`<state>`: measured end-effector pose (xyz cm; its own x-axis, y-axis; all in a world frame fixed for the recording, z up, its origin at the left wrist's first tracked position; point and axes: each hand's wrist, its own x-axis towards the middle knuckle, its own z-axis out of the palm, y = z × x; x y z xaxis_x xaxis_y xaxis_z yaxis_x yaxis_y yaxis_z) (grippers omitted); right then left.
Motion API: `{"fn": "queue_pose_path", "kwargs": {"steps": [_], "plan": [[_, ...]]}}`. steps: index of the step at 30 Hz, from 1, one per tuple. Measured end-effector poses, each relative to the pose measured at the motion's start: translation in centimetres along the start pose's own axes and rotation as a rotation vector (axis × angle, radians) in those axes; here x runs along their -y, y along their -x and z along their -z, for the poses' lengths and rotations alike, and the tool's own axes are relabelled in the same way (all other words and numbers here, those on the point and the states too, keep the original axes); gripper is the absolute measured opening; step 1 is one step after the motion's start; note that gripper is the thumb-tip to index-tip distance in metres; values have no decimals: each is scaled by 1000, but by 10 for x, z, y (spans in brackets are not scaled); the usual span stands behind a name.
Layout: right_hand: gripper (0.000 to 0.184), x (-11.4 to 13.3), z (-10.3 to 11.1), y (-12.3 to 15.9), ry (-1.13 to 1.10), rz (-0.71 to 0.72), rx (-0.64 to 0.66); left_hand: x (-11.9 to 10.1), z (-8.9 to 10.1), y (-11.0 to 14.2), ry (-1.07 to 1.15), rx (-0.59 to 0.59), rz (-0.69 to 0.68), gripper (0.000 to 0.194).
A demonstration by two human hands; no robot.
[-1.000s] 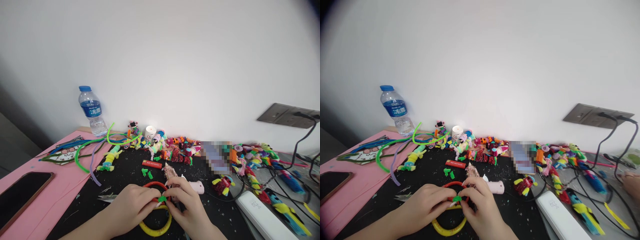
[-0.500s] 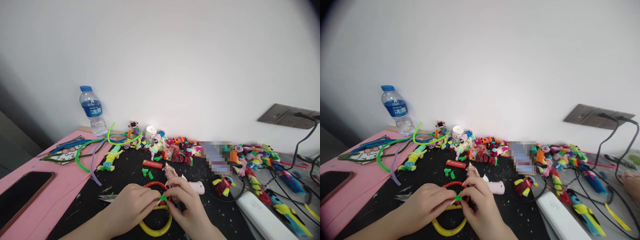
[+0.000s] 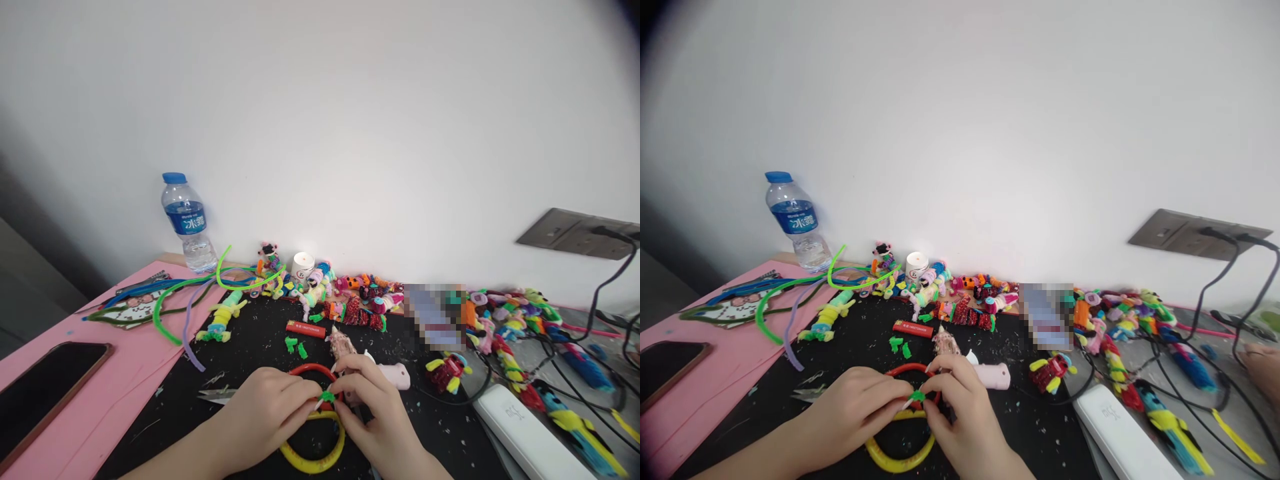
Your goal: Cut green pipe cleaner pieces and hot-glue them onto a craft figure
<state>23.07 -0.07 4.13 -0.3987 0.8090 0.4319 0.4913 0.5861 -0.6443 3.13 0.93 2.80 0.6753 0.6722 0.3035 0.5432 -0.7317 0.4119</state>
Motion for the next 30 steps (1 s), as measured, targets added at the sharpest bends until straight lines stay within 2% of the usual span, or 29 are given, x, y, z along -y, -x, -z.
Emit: {"fn": "queue_pose_path", "kwargs": {"steps": [7,17,30], "plan": [[23,-4,-1,2,-21,-24,25,0,0,-1,5,-6,8,16],[25,-4,-1,4,-31,-54,43,1,-1,0,26,-82,-25,13],[23,-1,1,2,24,20,0,0,-1,0,39,-102,-31,13]]}}
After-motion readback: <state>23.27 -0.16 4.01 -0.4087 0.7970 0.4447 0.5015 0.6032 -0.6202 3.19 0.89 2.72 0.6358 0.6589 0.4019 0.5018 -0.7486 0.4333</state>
